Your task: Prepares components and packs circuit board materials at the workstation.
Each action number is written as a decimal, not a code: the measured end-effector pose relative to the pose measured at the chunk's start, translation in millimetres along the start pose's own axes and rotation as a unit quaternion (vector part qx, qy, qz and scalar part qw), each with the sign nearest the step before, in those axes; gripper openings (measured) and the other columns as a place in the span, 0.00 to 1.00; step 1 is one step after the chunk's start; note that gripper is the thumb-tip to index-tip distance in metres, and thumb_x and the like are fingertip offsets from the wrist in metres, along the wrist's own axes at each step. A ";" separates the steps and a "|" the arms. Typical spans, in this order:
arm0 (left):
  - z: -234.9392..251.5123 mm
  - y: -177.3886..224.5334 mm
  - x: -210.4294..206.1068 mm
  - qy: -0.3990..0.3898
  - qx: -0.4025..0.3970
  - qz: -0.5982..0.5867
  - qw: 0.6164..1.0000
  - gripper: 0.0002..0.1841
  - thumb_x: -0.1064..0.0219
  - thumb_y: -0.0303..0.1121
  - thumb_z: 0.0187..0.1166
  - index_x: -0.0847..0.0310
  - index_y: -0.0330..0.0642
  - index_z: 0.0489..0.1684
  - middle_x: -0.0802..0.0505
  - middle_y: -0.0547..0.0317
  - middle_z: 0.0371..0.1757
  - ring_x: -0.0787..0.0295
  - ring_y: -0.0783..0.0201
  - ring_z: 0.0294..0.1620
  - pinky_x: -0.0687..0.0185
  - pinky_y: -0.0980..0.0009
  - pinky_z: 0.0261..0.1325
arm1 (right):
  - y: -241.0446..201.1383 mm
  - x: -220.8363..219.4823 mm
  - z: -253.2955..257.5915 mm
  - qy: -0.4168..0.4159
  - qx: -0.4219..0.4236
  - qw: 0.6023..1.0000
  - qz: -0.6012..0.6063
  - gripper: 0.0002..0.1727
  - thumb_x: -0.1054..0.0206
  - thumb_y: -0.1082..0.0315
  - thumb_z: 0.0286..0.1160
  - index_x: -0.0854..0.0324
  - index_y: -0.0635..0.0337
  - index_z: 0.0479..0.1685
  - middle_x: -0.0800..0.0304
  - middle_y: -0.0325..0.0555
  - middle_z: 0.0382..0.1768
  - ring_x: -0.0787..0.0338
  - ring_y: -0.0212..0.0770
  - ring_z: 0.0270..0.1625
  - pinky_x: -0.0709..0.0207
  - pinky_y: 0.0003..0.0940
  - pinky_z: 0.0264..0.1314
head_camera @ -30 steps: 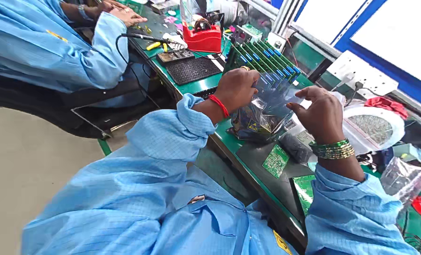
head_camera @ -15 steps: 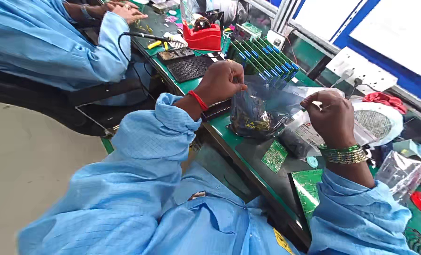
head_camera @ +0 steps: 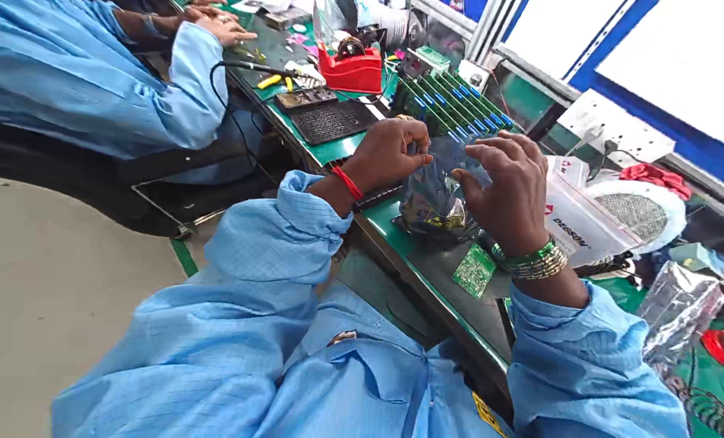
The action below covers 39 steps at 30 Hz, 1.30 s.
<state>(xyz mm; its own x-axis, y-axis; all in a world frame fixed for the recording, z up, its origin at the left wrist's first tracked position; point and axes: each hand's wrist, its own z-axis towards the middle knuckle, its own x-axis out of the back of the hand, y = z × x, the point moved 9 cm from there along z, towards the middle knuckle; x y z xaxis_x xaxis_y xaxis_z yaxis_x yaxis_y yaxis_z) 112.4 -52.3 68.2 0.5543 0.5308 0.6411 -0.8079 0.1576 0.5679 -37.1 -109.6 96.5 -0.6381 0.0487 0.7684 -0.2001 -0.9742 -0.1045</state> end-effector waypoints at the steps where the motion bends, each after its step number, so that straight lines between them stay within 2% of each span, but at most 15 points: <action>1: -0.6 0.8 0.2 -0.001 -0.005 0.001 1.000 0.08 0.31 0.30 0.76 0.14 0.33 0.36 0.07 0.44 0.53 0.12 0.53 0.60 0.22 0.53 0.65 | 1.3 -3.0 2.2 0.004 -0.005 1.000 0.001 0.13 0.29 0.62 0.75 0.08 0.60 0.50 0.07 0.54 0.58 0.19 0.64 0.74 0.33 0.66 0.74; 4: -1.2 4.9 1.4 0.010 -0.038 0.012 0.999 0.08 0.30 0.30 0.74 0.14 0.33 0.33 0.07 0.42 0.57 0.14 0.48 0.69 0.25 0.49 0.73 | 2.5 -4.9 4.0 0.043 0.011 0.999 0.011 0.07 0.30 0.68 0.75 0.07 0.59 0.40 0.03 0.50 0.52 0.14 0.61 0.70 0.31 0.62 0.74; 6: -1.3 12.3 1.3 0.017 -0.069 0.028 0.997 0.08 0.30 0.31 0.74 0.11 0.34 0.35 0.10 0.40 0.65 0.20 0.43 0.76 0.30 0.45 0.77 | 1.2 -4.2 1.6 0.062 0.027 0.998 0.014 0.06 0.31 0.69 0.76 0.07 0.58 0.40 0.03 0.49 0.50 0.14 0.60 0.69 0.30 0.61 0.74; 8: 0.3 20.2 -1.9 0.015 -0.092 0.044 0.995 0.10 0.30 0.35 0.76 0.07 0.39 0.41 0.13 0.41 0.72 0.30 0.37 0.84 0.39 0.36 0.80 | -0.2 -4.0 -1.3 0.080 0.048 0.996 0.013 0.07 0.31 0.69 0.76 0.07 0.56 0.40 0.03 0.48 0.50 0.13 0.60 0.69 0.30 0.61 0.73; 10: 3.2 27.7 -7.9 0.016 -0.112 0.054 0.992 0.11 0.33 0.36 0.78 0.05 0.41 0.42 0.14 0.44 0.74 0.36 0.36 0.87 0.44 0.34 0.81 | -0.5 -5.0 -4.7 0.098 0.067 0.993 0.010 0.08 0.31 0.68 0.77 0.05 0.55 0.40 0.03 0.49 0.51 0.14 0.61 0.69 0.31 0.62 0.73; 13: 7.8 30.3 -14.6 0.023 -0.121 0.022 0.992 0.10 0.34 0.32 0.77 0.08 0.38 0.34 0.12 0.46 0.72 0.36 0.37 0.87 0.45 0.34 0.82 | -1.0 -2.2 -9.3 0.128 0.093 0.987 -0.011 0.09 0.33 0.67 0.79 0.05 0.52 0.41 0.04 0.48 0.51 0.14 0.59 0.69 0.31 0.59 0.73; 17: 9.0 26.3 -16.4 0.029 -0.084 -0.063 0.994 0.11 0.35 0.30 0.75 0.09 0.35 0.28 0.10 0.48 0.68 0.35 0.41 0.87 0.51 0.36 0.85 | -4.9 1.9 -15.7 0.187 0.149 0.971 -0.028 0.07 0.31 0.69 0.77 0.05 0.51 0.39 0.04 0.48 0.50 0.13 0.56 0.66 0.33 0.58 0.75; 22: 7.0 20.5 -19.9 0.012 0.010 -0.126 0.992 0.13 0.39 0.27 0.75 0.10 0.35 0.25 0.10 0.53 0.69 0.39 0.50 0.89 0.61 0.46 0.92 | -8.9 2.4 -28.7 0.271 0.216 0.937 -0.051 0.05 0.29 0.69 0.75 0.07 0.50 0.36 0.05 0.43 0.49 0.14 0.50 0.65 0.37 0.53 0.78; 27: 7.2 18.3 -22.4 0.005 0.037 -0.154 0.987 0.13 0.40 0.26 0.75 0.08 0.36 0.25 0.10 0.54 0.68 0.38 0.52 0.88 0.60 0.49 0.92 | -8.0 0.1 -39.5 0.311 0.259 0.913 -0.054 0.03 0.28 0.67 0.76 0.09 0.49 0.41 0.07 0.40 0.48 0.17 0.46 0.65 0.41 0.49 0.82; 30: 7.9 19.1 -22.8 0.017 0.045 -0.151 0.987 0.13 0.40 0.25 0.74 0.10 0.37 0.22 0.10 0.55 0.67 0.37 0.54 0.87 0.62 0.51 0.92 | -7.1 -2.7 -41.4 0.317 0.261 0.910 -0.059 0.04 0.30 0.68 0.78 0.09 0.50 0.41 0.09 0.40 0.47 0.18 0.45 0.63 0.42 0.48 0.81; 33: 8.2 14.8 -19.0 0.046 0.060 -0.135 0.988 0.13 0.39 0.26 0.75 0.10 0.35 0.22 0.10 0.52 0.67 0.35 0.52 0.86 0.58 0.44 0.89 | -6.1 -2.9 -45.3 0.325 0.262 0.907 -0.058 0.03 0.30 0.68 0.78 0.11 0.49 0.42 0.09 0.39 0.48 0.18 0.43 0.62 0.42 0.47 0.81; 34: 7.9 8.5 -15.7 0.063 0.077 -0.131 0.986 0.12 0.39 0.26 0.75 0.11 0.34 0.23 0.11 0.50 0.67 0.33 0.52 0.84 0.53 0.44 0.87 | -6.4 -1.2 -47.6 0.325 0.257 0.908 -0.061 0.03 0.31 0.67 0.78 0.12 0.49 0.42 0.10 0.39 0.49 0.18 0.43 0.62 0.42 0.47 0.81; 36: 7.4 -3.5 -10.8 0.076 0.099 -0.151 0.981 0.12 0.39 0.26 0.76 0.13 0.34 0.24 0.13 0.50 0.66 0.27 0.57 0.77 0.38 0.53 0.81 | -6.0 6.4 -49.4 0.312 0.223 0.921 -0.076 0.03 0.33 0.66 0.80 0.14 0.48 0.41 0.12 0.39 0.49 0.19 0.42 0.62 0.44 0.46 0.81; 37: 7.9 -2.6 -8.8 0.076 0.080 -0.156 0.982 0.11 0.38 0.27 0.77 0.12 0.34 0.26 0.13 0.49 0.66 0.28 0.56 0.78 0.41 0.52 0.83 | -4.1 10.2 -47.2 0.302 0.194 0.929 -0.086 0.04 0.35 0.65 0.81 0.14 0.47 0.40 0.12 0.40 0.48 0.19 0.43 0.62 0.43 0.47 0.80; 39: 5.7 7.1 -10.6 0.072 0.034 -0.140 0.987 0.11 0.37 0.28 0.78 0.09 0.34 0.29 0.10 0.50 0.65 0.30 0.53 0.83 0.53 0.48 0.90 | 4.0 14.7 -42.8 0.279 0.132 0.949 -0.071 0.07 0.34 0.64 0.81 0.09 0.49 0.38 0.10 0.45 0.45 0.16 0.48 0.58 0.37 0.50 0.74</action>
<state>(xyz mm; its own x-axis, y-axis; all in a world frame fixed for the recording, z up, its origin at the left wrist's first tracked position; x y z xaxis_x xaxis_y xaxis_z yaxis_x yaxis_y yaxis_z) 102.0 -61.6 68.4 0.7153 0.5882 0.3775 -0.6099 0.2616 0.7481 -79.1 -103.3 80.4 -0.9276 0.2211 0.3012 -0.1679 -0.9668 0.1926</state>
